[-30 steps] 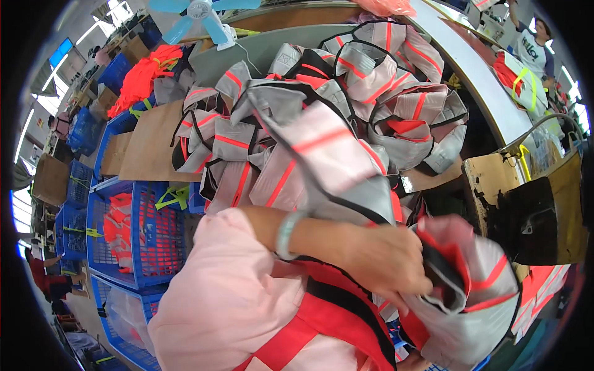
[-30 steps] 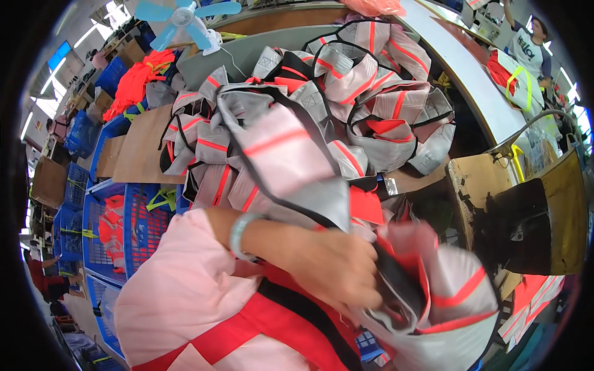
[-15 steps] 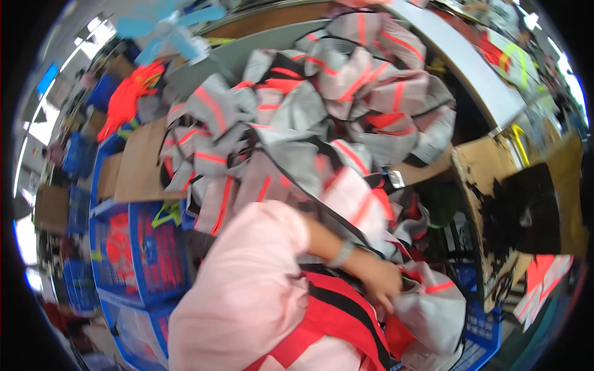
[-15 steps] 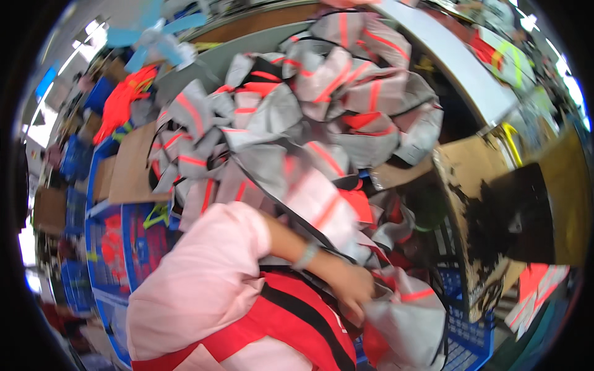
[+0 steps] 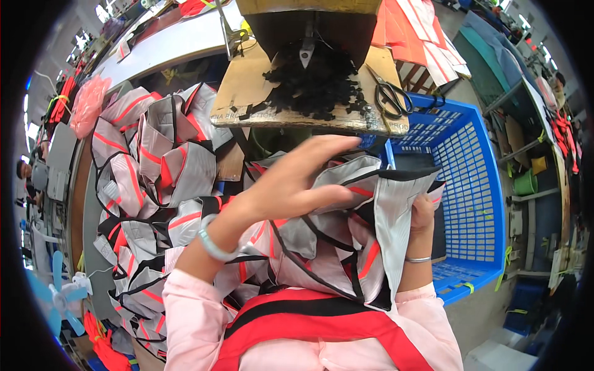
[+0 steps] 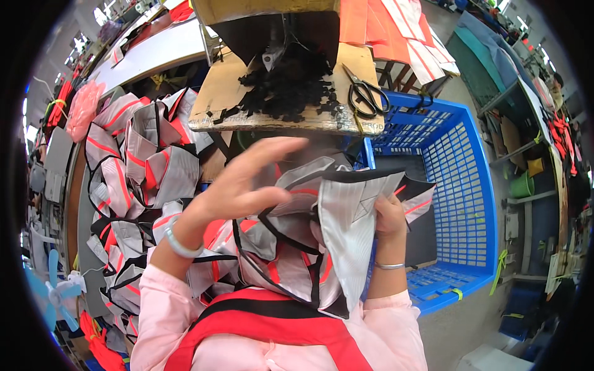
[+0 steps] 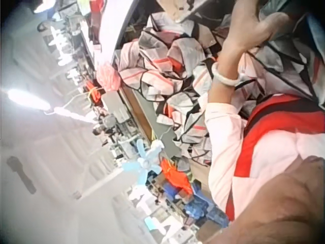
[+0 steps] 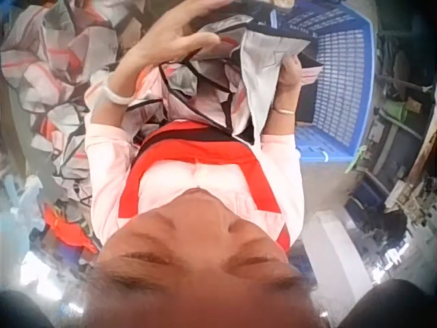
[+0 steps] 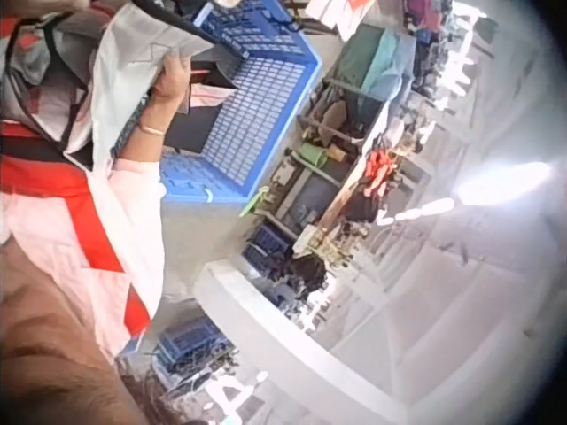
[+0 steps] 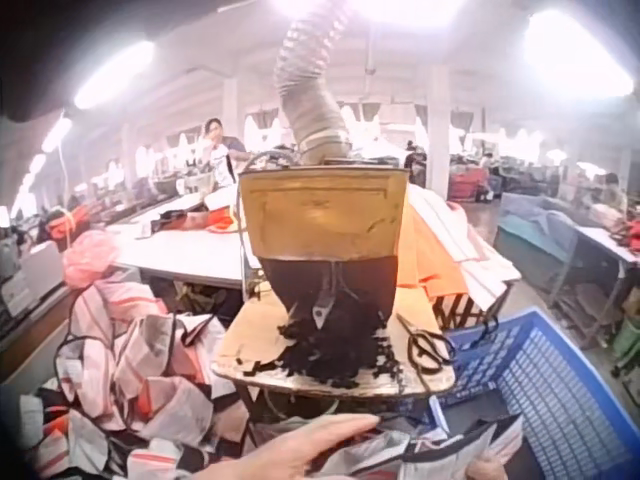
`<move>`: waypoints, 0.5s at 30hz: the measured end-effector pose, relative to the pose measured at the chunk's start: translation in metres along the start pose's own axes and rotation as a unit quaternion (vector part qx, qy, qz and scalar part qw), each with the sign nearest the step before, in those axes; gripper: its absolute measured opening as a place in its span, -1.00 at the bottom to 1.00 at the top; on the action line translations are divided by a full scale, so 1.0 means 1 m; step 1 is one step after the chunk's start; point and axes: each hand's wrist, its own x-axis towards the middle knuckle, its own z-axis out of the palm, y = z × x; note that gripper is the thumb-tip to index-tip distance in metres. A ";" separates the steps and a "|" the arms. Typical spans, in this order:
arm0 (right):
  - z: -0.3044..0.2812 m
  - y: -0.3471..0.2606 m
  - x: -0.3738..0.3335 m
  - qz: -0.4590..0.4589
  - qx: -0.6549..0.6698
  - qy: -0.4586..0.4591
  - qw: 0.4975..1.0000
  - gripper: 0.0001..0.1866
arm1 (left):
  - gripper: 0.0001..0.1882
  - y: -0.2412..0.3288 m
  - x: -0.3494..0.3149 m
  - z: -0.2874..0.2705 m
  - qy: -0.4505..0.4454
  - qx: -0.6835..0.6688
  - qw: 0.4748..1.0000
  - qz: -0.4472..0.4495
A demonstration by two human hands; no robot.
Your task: The person operates a sewing machine to stitch the edges of grey and red fabric bags. They pick up a bag from a pile, align the edges under the presser foot, and sew a seam. After cutting the thread, they place the finished bag into a blue crate and repeat the process with the next item.
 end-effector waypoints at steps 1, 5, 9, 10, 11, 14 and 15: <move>0.000 0.006 0.001 -0.002 0.014 0.001 1.000 -0.46 | -0.45 -0.004 0.013 0.015 -0.024 -0.026 0.999 0.016; -0.005 -0.002 -0.004 -0.031 -0.018 0.033 0.999 -0.49 | -0.63 -0.027 0.023 0.048 -0.050 -0.102 0.993 0.008; 0.059 -0.050 0.021 -0.142 -0.401 0.192 0.884 -0.62 | -0.83 -0.036 0.017 0.045 -0.012 -0.085 0.994 -0.074; 0.082 -0.055 0.027 -0.234 -0.507 0.181 0.810 -0.58 | -0.83 -0.028 0.019 0.037 -0.010 -0.065 0.995 -0.072; 0.094 -0.062 0.036 -0.311 -0.635 0.118 0.697 -0.50 | -0.83 -0.023 0.020 0.031 -0.007 -0.045 0.997 -0.069; 0.158 -0.080 0.061 -0.265 -0.784 -0.128 0.546 -0.56 | -0.81 -0.013 0.026 0.020 -0.028 -0.010 0.996 -0.089; 0.165 -0.078 0.070 -0.188 -0.787 -0.182 0.558 -0.62 | -0.80 -0.009 0.027 0.014 -0.039 -0.004 0.993 -0.110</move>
